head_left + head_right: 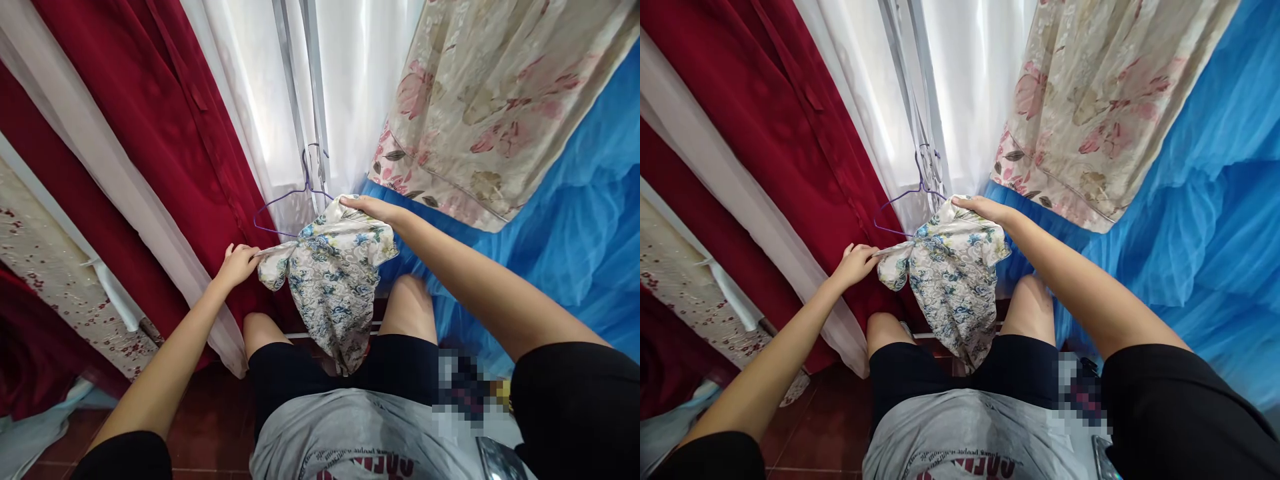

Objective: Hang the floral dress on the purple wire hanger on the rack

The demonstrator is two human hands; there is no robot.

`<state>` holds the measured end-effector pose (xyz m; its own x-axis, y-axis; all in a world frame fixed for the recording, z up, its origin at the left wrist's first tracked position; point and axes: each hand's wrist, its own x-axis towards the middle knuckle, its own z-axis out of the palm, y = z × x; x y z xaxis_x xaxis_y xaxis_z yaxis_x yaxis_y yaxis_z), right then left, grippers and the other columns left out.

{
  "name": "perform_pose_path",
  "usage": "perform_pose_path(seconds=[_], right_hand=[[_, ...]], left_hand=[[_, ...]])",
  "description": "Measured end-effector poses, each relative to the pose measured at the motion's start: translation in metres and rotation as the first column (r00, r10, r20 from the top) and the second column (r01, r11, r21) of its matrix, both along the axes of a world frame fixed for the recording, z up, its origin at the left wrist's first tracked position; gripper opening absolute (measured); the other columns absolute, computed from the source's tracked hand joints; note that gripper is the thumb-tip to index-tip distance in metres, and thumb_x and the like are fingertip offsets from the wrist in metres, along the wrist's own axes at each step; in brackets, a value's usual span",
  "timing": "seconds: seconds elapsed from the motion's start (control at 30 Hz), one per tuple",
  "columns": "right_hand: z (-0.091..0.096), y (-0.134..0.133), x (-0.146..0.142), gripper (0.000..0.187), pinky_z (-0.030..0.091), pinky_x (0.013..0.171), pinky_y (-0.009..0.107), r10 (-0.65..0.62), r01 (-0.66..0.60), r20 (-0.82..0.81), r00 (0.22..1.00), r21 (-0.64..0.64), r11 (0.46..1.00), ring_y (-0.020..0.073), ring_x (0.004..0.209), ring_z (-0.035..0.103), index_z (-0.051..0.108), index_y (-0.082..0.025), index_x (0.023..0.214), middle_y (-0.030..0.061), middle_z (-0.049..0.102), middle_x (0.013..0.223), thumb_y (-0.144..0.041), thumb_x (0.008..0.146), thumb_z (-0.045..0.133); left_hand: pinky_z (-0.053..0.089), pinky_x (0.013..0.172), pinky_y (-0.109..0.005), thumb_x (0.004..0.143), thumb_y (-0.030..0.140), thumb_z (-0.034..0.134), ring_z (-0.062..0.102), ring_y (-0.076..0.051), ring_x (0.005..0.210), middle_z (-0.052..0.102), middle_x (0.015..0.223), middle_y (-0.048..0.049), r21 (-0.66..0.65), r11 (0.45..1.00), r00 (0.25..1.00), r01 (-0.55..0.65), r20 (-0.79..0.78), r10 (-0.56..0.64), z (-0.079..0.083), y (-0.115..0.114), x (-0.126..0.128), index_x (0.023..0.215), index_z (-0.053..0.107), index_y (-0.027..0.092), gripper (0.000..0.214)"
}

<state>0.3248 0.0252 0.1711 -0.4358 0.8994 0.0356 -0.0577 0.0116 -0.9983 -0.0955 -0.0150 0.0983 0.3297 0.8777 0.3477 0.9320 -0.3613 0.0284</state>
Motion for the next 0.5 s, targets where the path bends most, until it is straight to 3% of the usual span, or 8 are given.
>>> perform_pose_path(seconds=[0.13,0.23,0.33,0.4,0.5], right_hand=[[0.01,-0.007,-0.005,0.027,0.064,0.076,0.036,0.053,-0.053,-0.005,0.999,-0.041,0.998,0.0227,0.073,0.074,0.075,-0.016,0.092,0.0093,0.08,0.089,-0.043,0.092,0.071],[0.018,-0.015,-0.008,0.022,0.065,0.081,0.041,0.067,-0.073,-0.051,0.996,-0.114,0.991,0.0259,0.079,0.076,0.074,-0.018,0.098,0.0092,0.08,0.09,-0.039,0.092,0.071],[0.023,-0.024,-0.011,0.025,0.065,0.08,0.043,0.099,-0.114,-0.082,0.992,-0.209,0.971,0.0275,0.081,0.076,0.073,-0.017,0.102,0.0108,0.08,0.092,-0.04,0.094,0.066],[0.021,-0.027,-0.013,0.028,0.064,0.083,0.045,0.111,-0.132,-0.107,0.988,-0.221,0.966,0.0283,0.083,0.077,0.072,-0.017,0.103,0.0116,0.08,0.093,-0.041,0.096,0.063],[0.01,-0.024,-0.014,0.03,0.062,0.088,0.046,0.089,-0.111,-0.143,0.986,-0.157,0.981,0.0281,0.084,0.076,0.071,-0.018,0.104,0.0094,0.079,0.088,-0.045,0.098,0.058]], left_hand=[[0.02,0.114,-0.074,0.095,0.025,0.042,0.055,-0.035,0.125,0.071,0.125,-0.0087,-0.015,0.989,0.979,-0.149,0.138,0.15,0.012,0.032,-0.002,0.115,0.069,0.028,0.035],[0.036,0.11,-0.059,0.091,0.02,0.043,0.055,-0.034,0.124,0.067,0.133,-0.0102,0.086,0.979,0.938,-0.185,0.313,0.149,0.039,0.064,0.006,0.12,0.069,0.025,0.04],[0.042,0.108,-0.045,0.086,0.015,0.044,0.058,-0.029,0.119,0.069,0.128,-0.0089,0.165,0.982,0.874,-0.092,0.485,0.0,0.071,0.091,0.03,0.118,0.069,0.022,0.041],[0.045,0.104,-0.041,0.086,0.016,0.045,0.061,-0.027,0.111,0.07,0.118,-0.0077,0.128,0.992,0.813,0.017,0.575,-0.088,0.086,0.103,0.052,0.116,0.07,0.02,0.039],[0.05,0.091,-0.038,0.086,0.017,0.045,0.063,-0.024,0.094,0.069,0.1,-0.0069,0.04,0.99,0.737,0.136,0.664,-0.128,0.096,0.107,0.075,0.118,0.067,0.017,0.039]])
